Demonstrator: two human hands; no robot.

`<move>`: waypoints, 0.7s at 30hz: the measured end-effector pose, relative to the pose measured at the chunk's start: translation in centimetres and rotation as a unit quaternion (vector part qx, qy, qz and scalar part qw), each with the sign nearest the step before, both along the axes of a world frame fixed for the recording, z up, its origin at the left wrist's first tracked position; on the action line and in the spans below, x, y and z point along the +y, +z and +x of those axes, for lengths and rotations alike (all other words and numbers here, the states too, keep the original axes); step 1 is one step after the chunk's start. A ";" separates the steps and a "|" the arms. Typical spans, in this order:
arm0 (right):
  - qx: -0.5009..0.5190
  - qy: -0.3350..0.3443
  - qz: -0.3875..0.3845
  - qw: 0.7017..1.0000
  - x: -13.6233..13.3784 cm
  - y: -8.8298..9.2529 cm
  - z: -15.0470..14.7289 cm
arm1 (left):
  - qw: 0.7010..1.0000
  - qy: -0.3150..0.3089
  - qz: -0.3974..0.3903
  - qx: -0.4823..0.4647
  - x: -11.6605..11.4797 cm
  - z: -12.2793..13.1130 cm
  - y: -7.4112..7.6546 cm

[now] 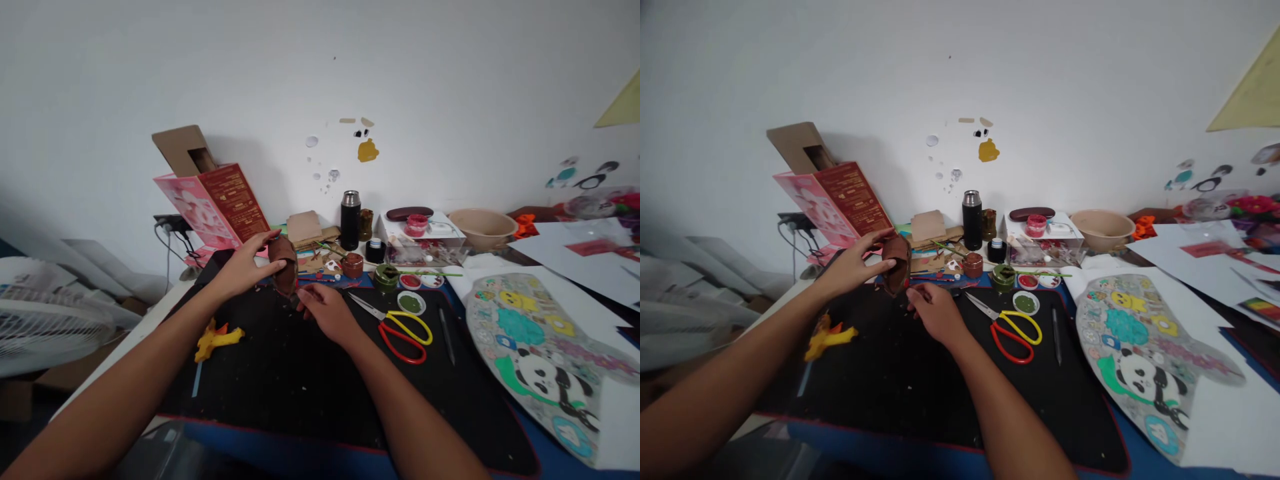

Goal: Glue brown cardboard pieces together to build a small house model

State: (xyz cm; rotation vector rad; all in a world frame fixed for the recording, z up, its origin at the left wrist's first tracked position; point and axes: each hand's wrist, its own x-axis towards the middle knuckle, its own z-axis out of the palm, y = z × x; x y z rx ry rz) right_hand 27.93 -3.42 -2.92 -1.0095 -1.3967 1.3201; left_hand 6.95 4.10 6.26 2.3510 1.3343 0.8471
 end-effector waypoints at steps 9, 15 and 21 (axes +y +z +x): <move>0.088 0.006 -0.058 0.994 0.2 0.2 -0.1 | 1.000 -0.013 0.026 0.008 -0.3 0.6 -0.2; 0.092 0.004 -0.067 0.993 0.3 0.1 -0.3 | 0.999 -0.012 0.033 0.018 -0.3 0.9 -0.4; 0.092 0.013 -0.071 0.993 0.2 0.1 -0.3 | 0.999 -0.019 0.036 0.015 -0.3 1.1 -0.6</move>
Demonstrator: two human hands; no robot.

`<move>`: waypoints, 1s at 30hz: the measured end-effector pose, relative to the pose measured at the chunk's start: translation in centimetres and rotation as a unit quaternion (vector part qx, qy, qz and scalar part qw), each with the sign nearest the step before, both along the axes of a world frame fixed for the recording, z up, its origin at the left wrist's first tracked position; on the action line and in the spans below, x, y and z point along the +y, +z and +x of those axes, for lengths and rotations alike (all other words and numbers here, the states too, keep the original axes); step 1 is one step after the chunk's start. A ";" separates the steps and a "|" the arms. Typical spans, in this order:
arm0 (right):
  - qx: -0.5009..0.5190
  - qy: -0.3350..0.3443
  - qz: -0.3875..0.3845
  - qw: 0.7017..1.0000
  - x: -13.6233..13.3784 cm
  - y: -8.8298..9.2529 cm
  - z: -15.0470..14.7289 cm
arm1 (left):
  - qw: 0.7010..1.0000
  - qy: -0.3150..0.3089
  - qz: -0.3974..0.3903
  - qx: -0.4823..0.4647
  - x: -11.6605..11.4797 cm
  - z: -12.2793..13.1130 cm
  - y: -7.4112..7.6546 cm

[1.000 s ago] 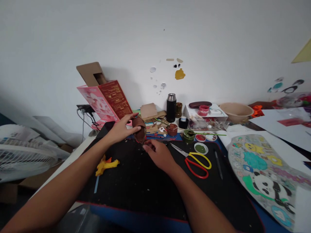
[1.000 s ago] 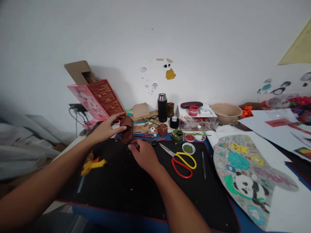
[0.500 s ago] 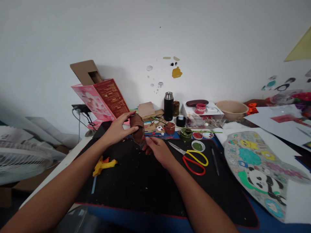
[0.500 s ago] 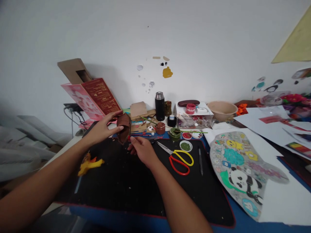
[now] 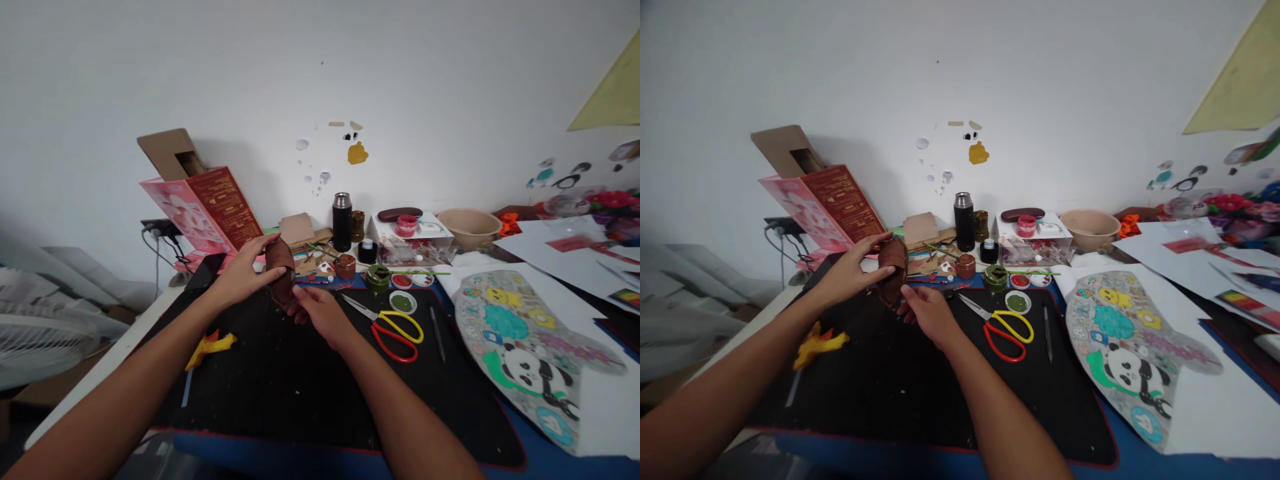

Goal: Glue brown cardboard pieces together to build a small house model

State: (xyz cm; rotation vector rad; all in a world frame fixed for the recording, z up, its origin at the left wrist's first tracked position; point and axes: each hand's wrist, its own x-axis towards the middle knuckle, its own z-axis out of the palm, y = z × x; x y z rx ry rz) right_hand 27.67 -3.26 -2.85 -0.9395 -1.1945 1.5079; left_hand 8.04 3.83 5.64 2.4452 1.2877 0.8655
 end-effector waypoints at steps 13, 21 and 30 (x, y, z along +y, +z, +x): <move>0.009 0.019 0.004 1.000 0.1 -0.1 0.0 | 1.000 -0.009 -0.015 -0.012 -0.4 0.5 0.2; 0.018 -0.001 -0.002 1.000 0.2 -0.2 -0.1 | 0.999 0.014 -0.014 -0.044 -0.1 0.1 -0.1; -0.112 -0.105 0.101 0.983 -0.5 -0.2 -0.1 | 0.989 0.108 0.031 -0.101 0.6 0.2 -1.4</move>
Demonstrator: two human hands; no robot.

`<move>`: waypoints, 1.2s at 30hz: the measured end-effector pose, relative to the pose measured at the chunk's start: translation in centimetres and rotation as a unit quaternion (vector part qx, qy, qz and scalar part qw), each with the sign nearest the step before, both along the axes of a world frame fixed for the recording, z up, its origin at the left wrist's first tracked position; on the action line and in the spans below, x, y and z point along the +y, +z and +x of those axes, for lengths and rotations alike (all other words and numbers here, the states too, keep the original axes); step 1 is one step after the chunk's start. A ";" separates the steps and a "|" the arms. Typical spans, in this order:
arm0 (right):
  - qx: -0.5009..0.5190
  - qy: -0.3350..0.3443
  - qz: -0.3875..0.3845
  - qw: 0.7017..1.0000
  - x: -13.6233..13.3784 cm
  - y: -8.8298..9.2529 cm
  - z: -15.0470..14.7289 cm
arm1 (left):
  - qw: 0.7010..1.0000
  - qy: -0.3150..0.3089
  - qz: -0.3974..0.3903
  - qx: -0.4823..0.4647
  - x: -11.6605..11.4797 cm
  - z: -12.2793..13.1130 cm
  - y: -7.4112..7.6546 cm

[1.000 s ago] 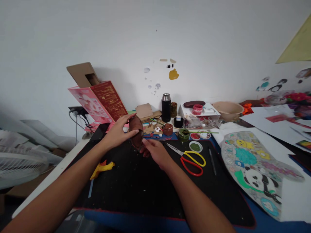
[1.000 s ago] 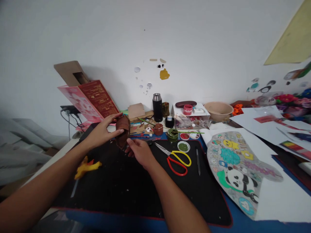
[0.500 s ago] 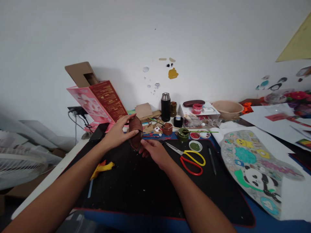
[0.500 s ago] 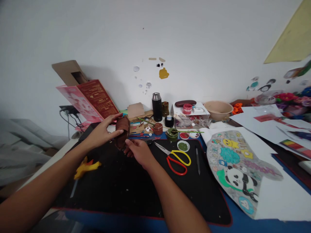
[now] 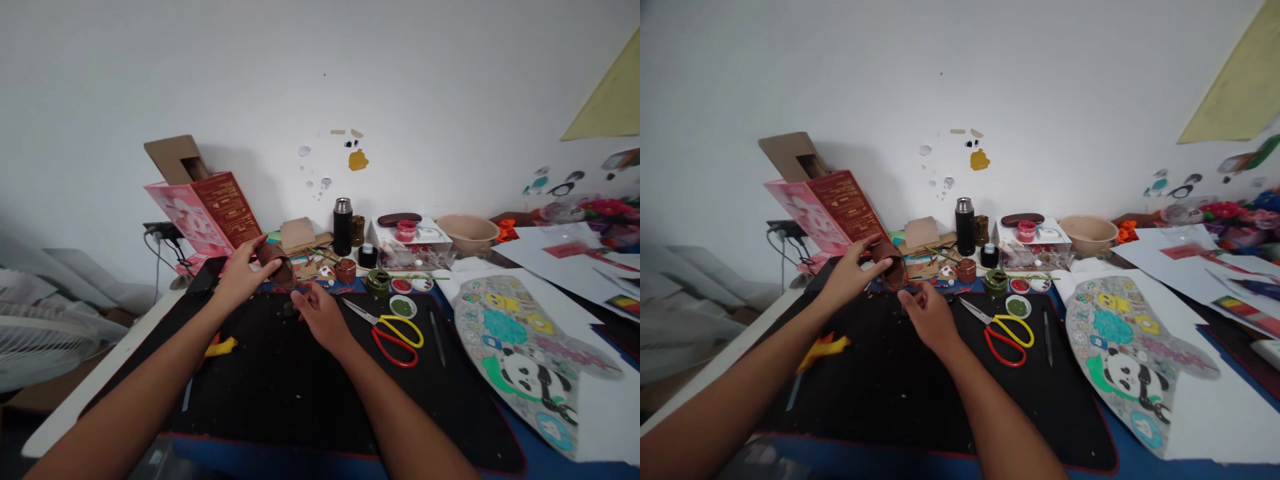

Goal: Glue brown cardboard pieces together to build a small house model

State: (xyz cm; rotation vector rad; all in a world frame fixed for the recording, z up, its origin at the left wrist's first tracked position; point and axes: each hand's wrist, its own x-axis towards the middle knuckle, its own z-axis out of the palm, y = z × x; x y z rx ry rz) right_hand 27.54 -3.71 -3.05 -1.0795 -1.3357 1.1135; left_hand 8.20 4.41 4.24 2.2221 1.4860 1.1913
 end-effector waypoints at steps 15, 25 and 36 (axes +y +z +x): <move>-0.127 -0.062 0.039 0.989 -0.2 0.4 0.5 | 0.997 0.018 -0.008 0.071 -0.6 -0.1 -2.4; -0.204 -0.029 0.032 0.978 -0.5 0.4 0.5 | 0.979 0.132 -0.025 0.154 -0.7 -5.2 -4.7; -0.277 -0.010 0.066 0.959 -0.8 0.4 0.3 | 0.965 0.137 -0.067 0.212 0.9 -3.3 -5.5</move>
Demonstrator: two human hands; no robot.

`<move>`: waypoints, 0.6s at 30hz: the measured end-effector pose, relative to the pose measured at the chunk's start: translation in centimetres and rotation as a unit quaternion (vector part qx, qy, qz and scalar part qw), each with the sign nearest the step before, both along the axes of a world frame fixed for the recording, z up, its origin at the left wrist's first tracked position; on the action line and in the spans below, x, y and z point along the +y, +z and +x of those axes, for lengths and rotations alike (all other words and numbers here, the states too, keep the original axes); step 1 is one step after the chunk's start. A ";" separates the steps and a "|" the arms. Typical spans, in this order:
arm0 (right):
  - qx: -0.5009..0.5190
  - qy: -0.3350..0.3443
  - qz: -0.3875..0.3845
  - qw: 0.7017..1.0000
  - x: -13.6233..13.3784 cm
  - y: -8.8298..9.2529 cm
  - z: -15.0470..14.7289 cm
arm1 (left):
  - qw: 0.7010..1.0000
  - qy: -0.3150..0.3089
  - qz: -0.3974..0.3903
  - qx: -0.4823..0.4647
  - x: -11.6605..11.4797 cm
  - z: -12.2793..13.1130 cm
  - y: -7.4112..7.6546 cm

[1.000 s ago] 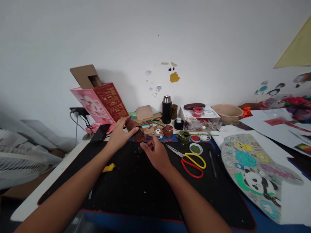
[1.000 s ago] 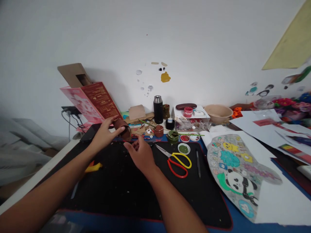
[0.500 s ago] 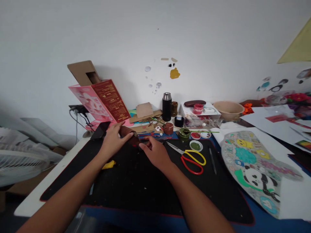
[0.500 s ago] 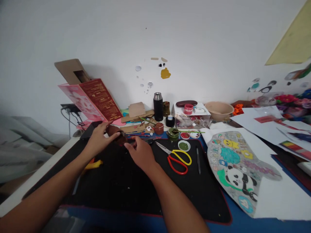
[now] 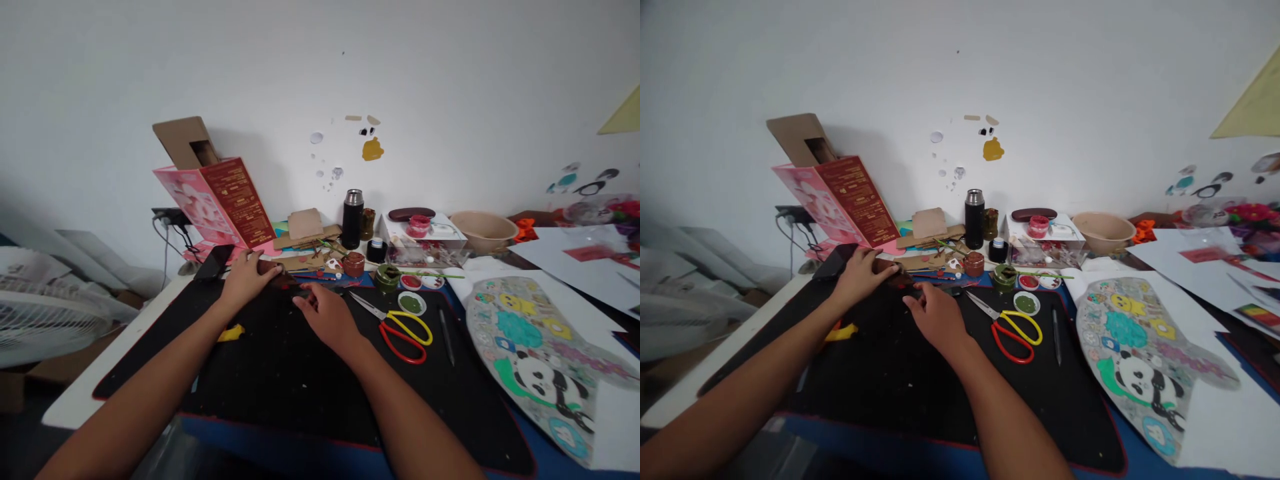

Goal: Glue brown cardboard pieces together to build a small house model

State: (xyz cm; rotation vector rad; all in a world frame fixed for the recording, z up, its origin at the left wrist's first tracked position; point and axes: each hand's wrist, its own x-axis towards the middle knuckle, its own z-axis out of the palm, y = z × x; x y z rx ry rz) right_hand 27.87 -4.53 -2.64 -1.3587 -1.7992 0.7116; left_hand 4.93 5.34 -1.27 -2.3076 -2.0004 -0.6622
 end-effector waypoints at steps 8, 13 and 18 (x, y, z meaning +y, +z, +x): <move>-0.010 0.000 0.017 1.000 0.0 0.0 0.1 | 0.992 -0.067 -0.096 0.048 0.9 -2.4 0.3; -0.014 0.001 0.016 1.000 -0.1 0.0 0.0 | 0.974 -0.173 -0.135 0.055 1.0 -5.8 1.3; -0.021 0.007 0.018 1.000 0.0 -0.1 0.0 | 0.972 -0.197 -0.103 0.077 1.3 -6.8 1.3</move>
